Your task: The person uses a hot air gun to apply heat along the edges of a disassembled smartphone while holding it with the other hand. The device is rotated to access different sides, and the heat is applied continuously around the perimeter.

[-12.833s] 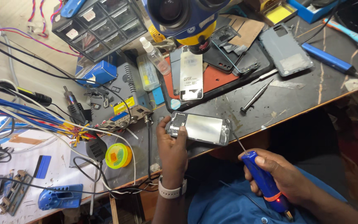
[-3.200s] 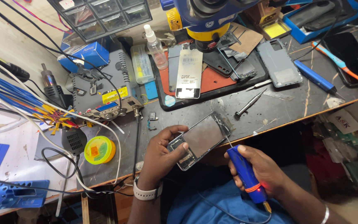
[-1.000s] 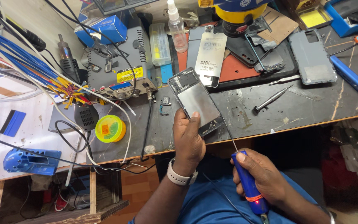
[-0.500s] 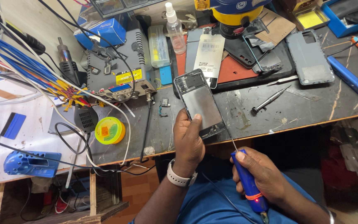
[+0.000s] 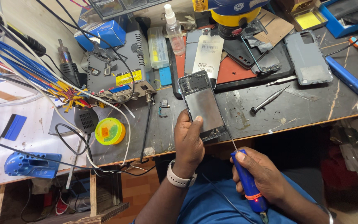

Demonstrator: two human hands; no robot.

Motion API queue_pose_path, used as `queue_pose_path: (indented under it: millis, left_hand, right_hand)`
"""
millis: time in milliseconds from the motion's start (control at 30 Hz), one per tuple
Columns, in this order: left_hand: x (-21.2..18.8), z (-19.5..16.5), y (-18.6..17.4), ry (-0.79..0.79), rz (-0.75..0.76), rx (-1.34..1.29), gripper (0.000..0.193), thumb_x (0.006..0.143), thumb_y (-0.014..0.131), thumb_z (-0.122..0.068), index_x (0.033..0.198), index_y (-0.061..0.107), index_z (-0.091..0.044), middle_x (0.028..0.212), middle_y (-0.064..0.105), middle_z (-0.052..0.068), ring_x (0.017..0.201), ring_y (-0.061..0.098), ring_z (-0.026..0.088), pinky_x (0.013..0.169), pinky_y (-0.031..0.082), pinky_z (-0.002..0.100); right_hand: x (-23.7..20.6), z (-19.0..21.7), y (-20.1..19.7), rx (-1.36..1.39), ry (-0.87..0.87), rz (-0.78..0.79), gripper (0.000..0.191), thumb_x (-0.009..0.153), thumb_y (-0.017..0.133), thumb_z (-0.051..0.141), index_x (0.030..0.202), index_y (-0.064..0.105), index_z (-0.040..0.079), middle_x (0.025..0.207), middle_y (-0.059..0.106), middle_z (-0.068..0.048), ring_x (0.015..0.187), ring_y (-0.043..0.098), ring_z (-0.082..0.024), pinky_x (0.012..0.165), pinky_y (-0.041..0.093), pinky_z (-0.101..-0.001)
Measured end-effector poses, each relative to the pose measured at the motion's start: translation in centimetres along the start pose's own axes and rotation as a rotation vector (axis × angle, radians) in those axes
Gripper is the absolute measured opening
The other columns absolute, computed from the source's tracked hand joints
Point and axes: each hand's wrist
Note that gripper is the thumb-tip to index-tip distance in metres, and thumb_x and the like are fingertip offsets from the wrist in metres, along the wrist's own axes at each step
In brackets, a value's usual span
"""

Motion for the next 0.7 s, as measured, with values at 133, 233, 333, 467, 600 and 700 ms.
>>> queue_pose_path:
  millis: [133,233,333,467,600,700]
  left_hand:
    - [-0.07,0.04,-0.11,-0.004,0.011,0.011,0.028,0.102,0.048,0.0,0.128,0.053,0.007,0.117,0.067,0.015,0.107,0.065,0.016,0.1,0.051,0.033]
    - [-0.19,0.05,-0.19,-0.005,0.022,0.015,0.027,0.102,0.049,-0.001,0.128,0.053,0.006,0.117,0.067,0.015,0.106,0.065,0.016,0.099,0.052,0.033]
    - [-0.28,0.09,-0.29,-0.008,0.027,-0.002,0.026,0.103,0.049,-0.001,0.128,0.053,0.006,0.116,0.067,0.015,0.105,0.066,0.016,0.098,0.053,0.033]
    - [-0.27,0.08,-0.43,-0.026,0.027,0.004,0.025,0.103,0.048,-0.001,0.127,0.051,0.007,0.116,0.067,0.016,0.104,0.066,0.016,0.097,0.054,0.033]
    - [-0.3,-0.03,-0.39,-0.032,0.032,0.005,0.026,0.103,0.048,-0.001,0.128,0.05,0.007,0.116,0.066,0.016,0.103,0.066,0.017,0.095,0.056,0.033]
    - [-0.32,-0.14,-0.32,-0.033,0.033,0.006,0.026,0.103,0.048,-0.001,0.128,0.05,0.007,0.116,0.066,0.016,0.103,0.066,0.016,0.095,0.056,0.033]
  right_hand:
    - [-0.11,0.08,0.01,0.006,-0.01,0.005,0.051,0.089,0.056,0.051,0.103,0.061,0.002,0.068,0.066,-0.012,0.05,0.066,-0.016,0.042,0.054,-0.0277]
    - [-0.12,0.1,0.01,0.01,-0.012,0.009,0.05,0.09,0.055,0.051,0.103,0.061,0.002,0.068,0.066,-0.012,0.05,0.066,-0.016,0.043,0.054,-0.0276]
    - [-0.09,0.05,0.01,0.011,-0.017,0.012,0.05,0.09,0.055,0.051,0.102,0.061,0.003,0.068,0.066,-0.012,0.05,0.067,-0.016,0.042,0.054,-0.0279]
    - [0.0,-0.01,-0.05,0.005,-0.029,0.018,0.051,0.09,0.054,0.051,0.102,0.06,0.002,0.067,0.066,-0.012,0.05,0.068,-0.016,0.042,0.056,-0.0282]
    - [0.0,-0.05,-0.11,0.003,-0.035,0.022,0.051,0.09,0.055,0.051,0.103,0.06,0.002,0.068,0.066,-0.011,0.05,0.067,-0.016,0.043,0.056,-0.0278]
    - [-0.01,-0.07,-0.1,0.003,-0.035,0.02,0.051,0.09,0.055,0.052,0.103,0.06,0.002,0.068,0.066,-0.011,0.051,0.067,-0.016,0.043,0.056,-0.0277]
Point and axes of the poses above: each hand's wrist, its own x-axis towards the middle knuckle, its own y-axis out of the palm, z = x × y
